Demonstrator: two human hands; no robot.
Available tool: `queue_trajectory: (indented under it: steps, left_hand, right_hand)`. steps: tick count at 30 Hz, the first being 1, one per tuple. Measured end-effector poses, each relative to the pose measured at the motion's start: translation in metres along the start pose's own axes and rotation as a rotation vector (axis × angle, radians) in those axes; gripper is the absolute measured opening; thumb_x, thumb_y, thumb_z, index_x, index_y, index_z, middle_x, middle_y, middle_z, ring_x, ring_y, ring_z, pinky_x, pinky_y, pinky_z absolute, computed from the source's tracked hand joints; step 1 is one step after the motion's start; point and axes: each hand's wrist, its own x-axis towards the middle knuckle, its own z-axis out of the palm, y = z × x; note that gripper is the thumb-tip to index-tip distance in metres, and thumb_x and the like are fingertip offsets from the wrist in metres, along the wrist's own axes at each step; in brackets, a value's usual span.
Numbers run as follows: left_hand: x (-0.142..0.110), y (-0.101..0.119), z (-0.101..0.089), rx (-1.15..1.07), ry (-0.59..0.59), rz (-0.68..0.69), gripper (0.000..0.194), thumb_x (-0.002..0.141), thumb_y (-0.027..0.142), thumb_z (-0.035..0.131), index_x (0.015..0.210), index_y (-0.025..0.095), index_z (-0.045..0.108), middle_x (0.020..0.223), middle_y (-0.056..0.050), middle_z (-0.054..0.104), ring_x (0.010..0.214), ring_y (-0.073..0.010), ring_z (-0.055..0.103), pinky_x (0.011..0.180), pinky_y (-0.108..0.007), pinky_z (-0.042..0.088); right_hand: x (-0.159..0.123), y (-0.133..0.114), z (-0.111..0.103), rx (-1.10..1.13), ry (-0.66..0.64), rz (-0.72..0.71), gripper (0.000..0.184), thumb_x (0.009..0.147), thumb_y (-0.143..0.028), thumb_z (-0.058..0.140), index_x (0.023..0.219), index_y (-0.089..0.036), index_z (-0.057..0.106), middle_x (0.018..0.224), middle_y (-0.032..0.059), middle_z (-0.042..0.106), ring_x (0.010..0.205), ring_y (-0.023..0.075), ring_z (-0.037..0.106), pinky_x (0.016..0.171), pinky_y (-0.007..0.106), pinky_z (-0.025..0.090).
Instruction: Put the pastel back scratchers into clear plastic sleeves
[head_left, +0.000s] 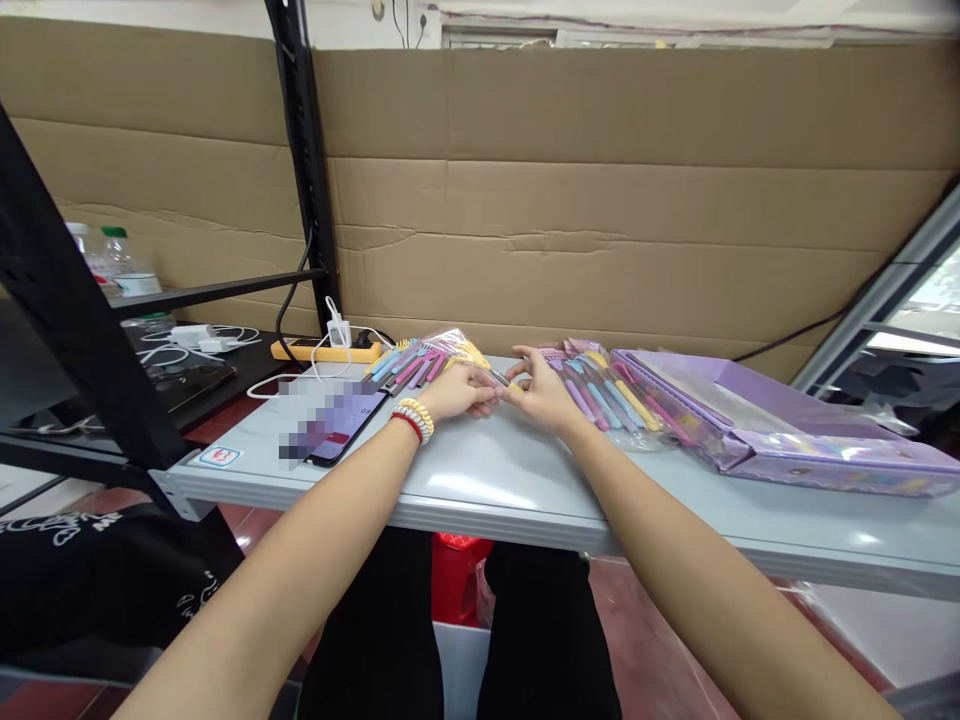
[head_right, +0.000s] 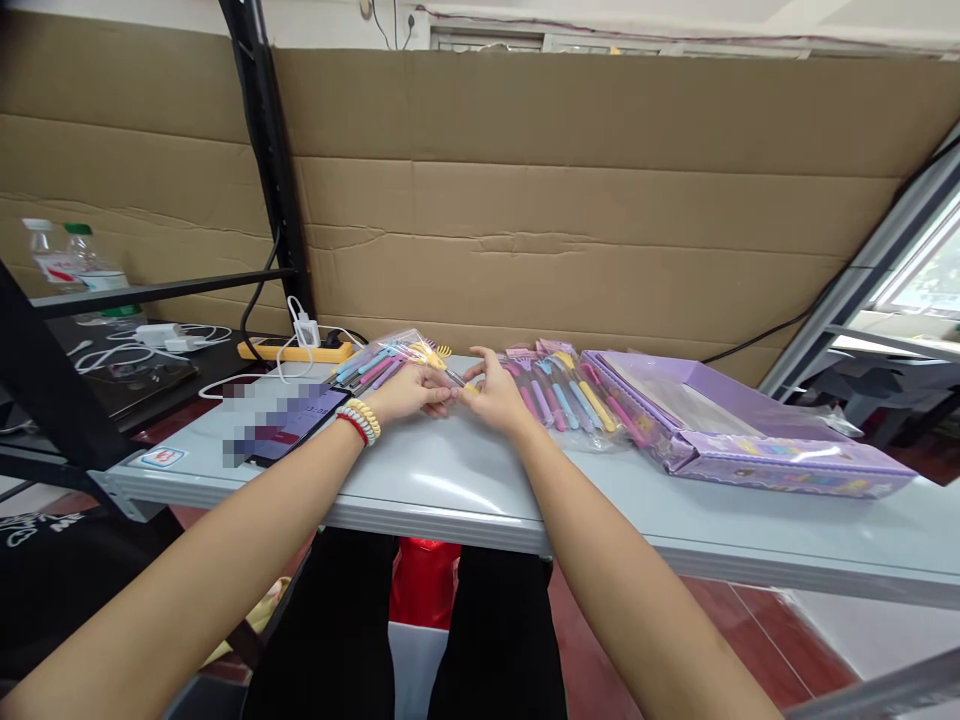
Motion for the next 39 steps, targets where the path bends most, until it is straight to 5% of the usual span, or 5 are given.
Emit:
queue_trajectory:
  steps: [8,14,20,30,39]
  left_hand:
    - [-0.001,0.008,0.005,-0.247,0.165,0.162,0.031,0.061,0.023,0.080,0.085,0.015,0.062,0.086,-0.004,0.068,0.077,-0.0139,0.064,0.070,-0.028,0.051]
    - [0.001,0.013,0.000,-0.537,0.346,0.192,0.024,0.069,0.030,0.075,0.074,0.013,0.060,0.069,-0.003,0.065,0.064,-0.0121,0.062,0.065,-0.026,0.051]
    - [0.002,0.019,-0.017,-0.788,0.612,0.240,0.020,0.071,0.023,0.074,0.072,0.014,0.056,0.066,0.000,0.064,0.062,-0.0113,0.063,0.066,-0.026,0.054]
    - [-0.001,0.011,0.007,-0.485,0.250,0.146,0.019,0.072,0.025,0.075,0.074,0.012,0.061,0.076,-0.006,0.068,0.072,-0.0152,0.065,0.071,-0.030,0.054]
    - [0.003,0.014,-0.018,-0.711,0.439,0.157,0.018,0.076,0.025,0.070,0.069,0.013,0.058,0.062,-0.001,0.061,0.059,-0.0106,0.060,0.068,-0.027,0.053]
  right_hand:
    - [-0.001,-0.008,0.001,-0.023,-0.021,-0.047,0.069,0.063,-0.026,0.062,0.128,-0.017,0.042,0.117,0.0109,0.051,0.069,0.0118,0.047,0.067,0.030,0.045]
    - [-0.002,-0.011,0.003,0.019,-0.091,-0.029,0.071,0.059,-0.019,0.060,0.128,-0.019,0.042,0.121,0.0117,0.052,0.071,0.0119,0.053,0.063,0.027,0.046]
    - [0.000,-0.015,-0.008,0.082,-0.250,0.197,0.039,0.070,-0.035,0.064,0.101,-0.014,0.054,0.072,0.0025,0.062,0.048,0.0086,0.048,0.046,0.023,0.038]
    - [0.002,-0.005,0.006,0.207,-0.097,0.162,0.063,0.066,-0.045,0.070,0.118,-0.018,0.046,0.086,-0.0002,0.056,0.049,0.0052,0.044,0.042,0.021,0.034]
    - [0.001,-0.018,-0.011,0.486,-0.250,0.136,0.047,0.055,-0.038,0.080,0.090,-0.015,0.059,0.068,0.0006,0.061,0.050,0.0108,0.054,0.042,0.023,0.037]
